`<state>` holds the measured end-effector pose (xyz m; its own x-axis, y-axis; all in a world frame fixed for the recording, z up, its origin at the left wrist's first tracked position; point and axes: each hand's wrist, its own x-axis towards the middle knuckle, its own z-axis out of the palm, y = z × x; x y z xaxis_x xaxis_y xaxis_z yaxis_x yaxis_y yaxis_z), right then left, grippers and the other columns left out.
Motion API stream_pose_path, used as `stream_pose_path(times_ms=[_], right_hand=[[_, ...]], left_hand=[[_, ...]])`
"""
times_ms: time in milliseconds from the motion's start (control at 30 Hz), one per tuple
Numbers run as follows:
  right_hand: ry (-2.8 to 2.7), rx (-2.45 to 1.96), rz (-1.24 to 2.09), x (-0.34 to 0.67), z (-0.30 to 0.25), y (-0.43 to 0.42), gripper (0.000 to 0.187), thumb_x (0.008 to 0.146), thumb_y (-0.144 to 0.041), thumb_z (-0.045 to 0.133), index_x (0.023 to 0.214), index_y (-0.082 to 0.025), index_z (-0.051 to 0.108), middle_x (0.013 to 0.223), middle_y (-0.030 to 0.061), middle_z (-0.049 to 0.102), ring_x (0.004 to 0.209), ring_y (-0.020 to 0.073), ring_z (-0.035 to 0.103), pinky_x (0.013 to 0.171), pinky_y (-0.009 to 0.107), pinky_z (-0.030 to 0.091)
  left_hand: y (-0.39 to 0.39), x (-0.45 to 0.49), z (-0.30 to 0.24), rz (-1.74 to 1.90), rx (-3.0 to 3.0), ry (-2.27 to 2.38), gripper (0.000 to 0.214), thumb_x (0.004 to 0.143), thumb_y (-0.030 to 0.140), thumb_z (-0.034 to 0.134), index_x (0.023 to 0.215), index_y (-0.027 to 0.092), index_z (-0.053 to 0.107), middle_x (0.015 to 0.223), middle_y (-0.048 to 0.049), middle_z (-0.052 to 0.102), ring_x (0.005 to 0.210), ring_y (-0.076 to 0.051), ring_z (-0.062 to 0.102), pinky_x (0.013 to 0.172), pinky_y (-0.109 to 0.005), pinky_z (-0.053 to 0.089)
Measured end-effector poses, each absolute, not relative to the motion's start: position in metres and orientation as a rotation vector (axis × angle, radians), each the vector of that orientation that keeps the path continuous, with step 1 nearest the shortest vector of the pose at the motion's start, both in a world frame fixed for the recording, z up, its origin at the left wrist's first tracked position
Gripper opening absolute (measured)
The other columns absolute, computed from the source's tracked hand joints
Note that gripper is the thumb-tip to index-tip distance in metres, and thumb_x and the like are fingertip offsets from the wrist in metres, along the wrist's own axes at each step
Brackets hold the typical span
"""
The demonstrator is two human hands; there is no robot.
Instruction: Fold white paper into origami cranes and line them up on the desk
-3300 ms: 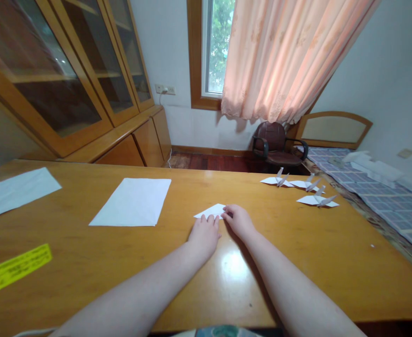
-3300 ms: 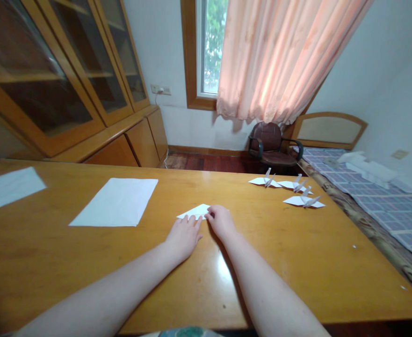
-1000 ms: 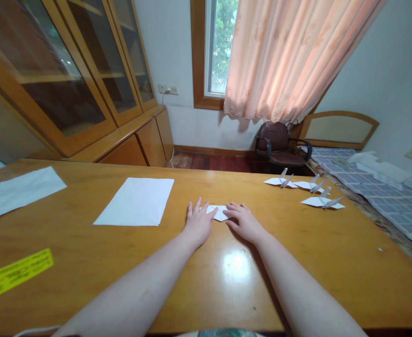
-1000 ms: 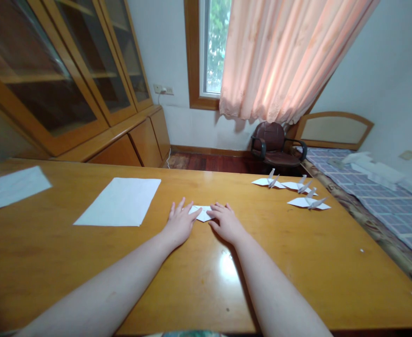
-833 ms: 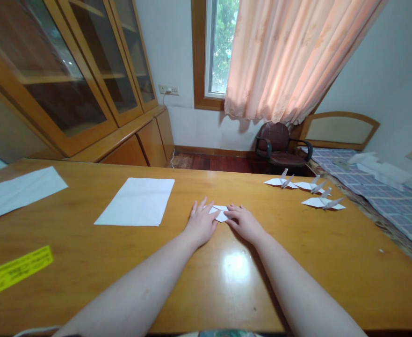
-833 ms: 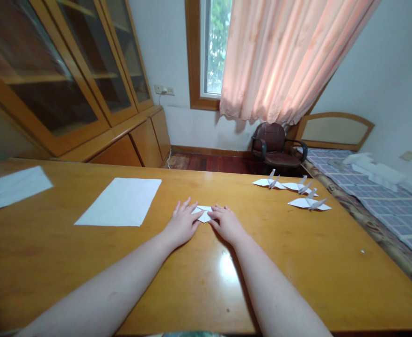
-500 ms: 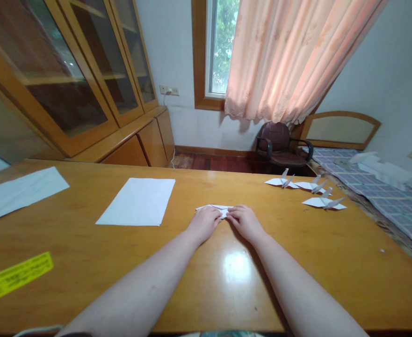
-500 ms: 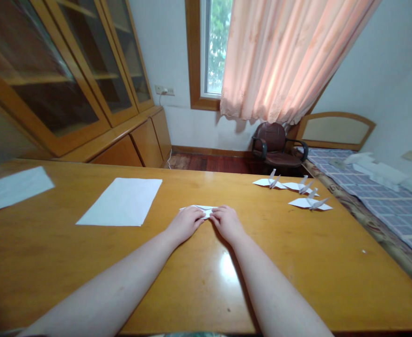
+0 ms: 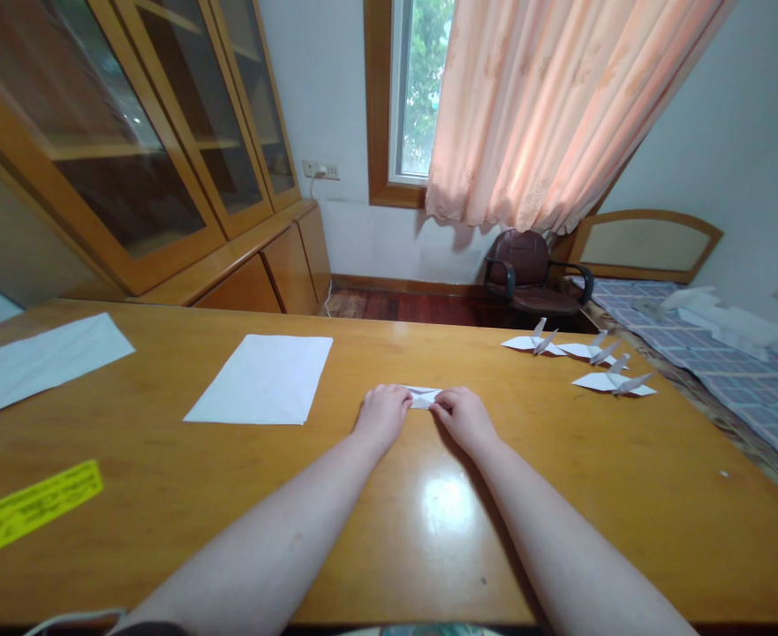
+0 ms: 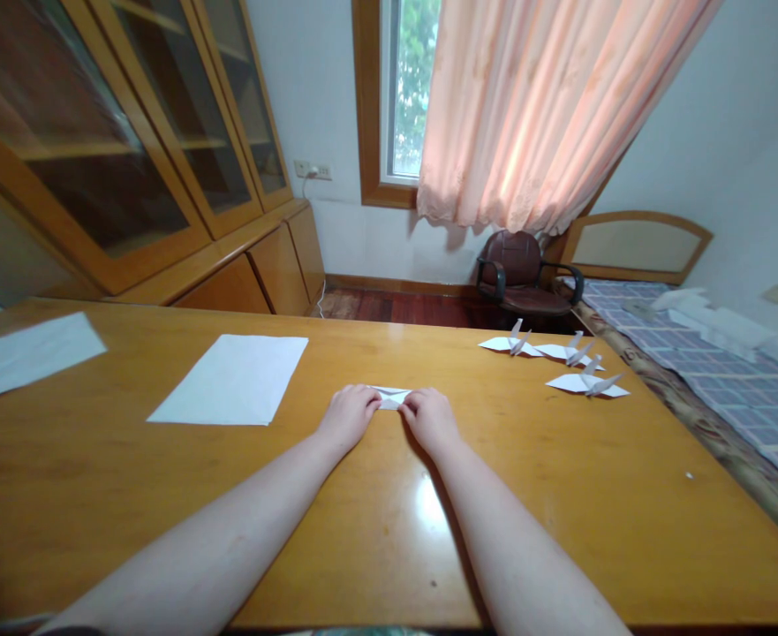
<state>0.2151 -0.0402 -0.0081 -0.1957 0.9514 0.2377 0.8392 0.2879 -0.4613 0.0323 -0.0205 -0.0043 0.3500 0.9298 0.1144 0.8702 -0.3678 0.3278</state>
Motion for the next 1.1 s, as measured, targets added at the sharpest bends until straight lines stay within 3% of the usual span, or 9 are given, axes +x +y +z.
stream_pose_path(times_ms=[500,733,867,1100], right_hand=[[-1.886,-1.72,0.395,0.213,-0.015,-0.035,0.012,0.076,-0.026,0.063,0.067,-0.018,0.064,0.078,0.0041,0.064,0.079,0.0168,0.056,0.076,0.027,0.04],[-1.828,-1.71,0.426,0.213,-0.017,-0.034,0.011,0.074,-0.024,0.065,0.065,-0.018,0.063,0.078,0.0044,0.063,0.078,0.0168,0.056,0.075,0.028,0.041],[-1.815,-1.732,0.431,0.213,-0.017,-0.034,0.012,0.073,-0.024,0.065,0.063,-0.018,0.062,0.077,0.0051,0.062,0.077,0.0173,0.056,0.075,0.028,0.042],[-1.856,-1.74,0.374,0.213,-0.016,-0.036,0.011,0.076,-0.021,0.059,0.066,-0.018,0.061,0.081,0.006,0.061,0.083,0.0184,0.055,0.082,0.03,0.04]], left_hand=[[-0.025,0.035,0.0,0.352,2.307,1.724,0.017,0.088,0.026,0.047,0.101,0.023,0.059,0.099,-0.0038,0.065,0.09,-0.019,0.056,0.078,-0.031,0.041],[-0.031,0.034,-0.001,0.397,2.487,1.607,0.022,0.09,0.025,0.044,0.1,0.027,0.064,0.103,-0.0036,0.062,0.096,-0.02,0.051,0.082,-0.034,0.039],[-0.039,0.039,0.0,0.351,2.583,1.563,0.026,0.09,0.021,0.041,0.1,0.023,0.065,0.105,-0.0065,0.061,0.1,-0.022,0.049,0.086,-0.037,0.038],[-0.055,0.05,-0.001,0.203,2.62,1.553,0.034,0.088,0.025,0.045,0.119,0.013,0.054,0.107,-0.0143,0.061,0.103,-0.026,0.052,0.091,-0.041,0.037]])
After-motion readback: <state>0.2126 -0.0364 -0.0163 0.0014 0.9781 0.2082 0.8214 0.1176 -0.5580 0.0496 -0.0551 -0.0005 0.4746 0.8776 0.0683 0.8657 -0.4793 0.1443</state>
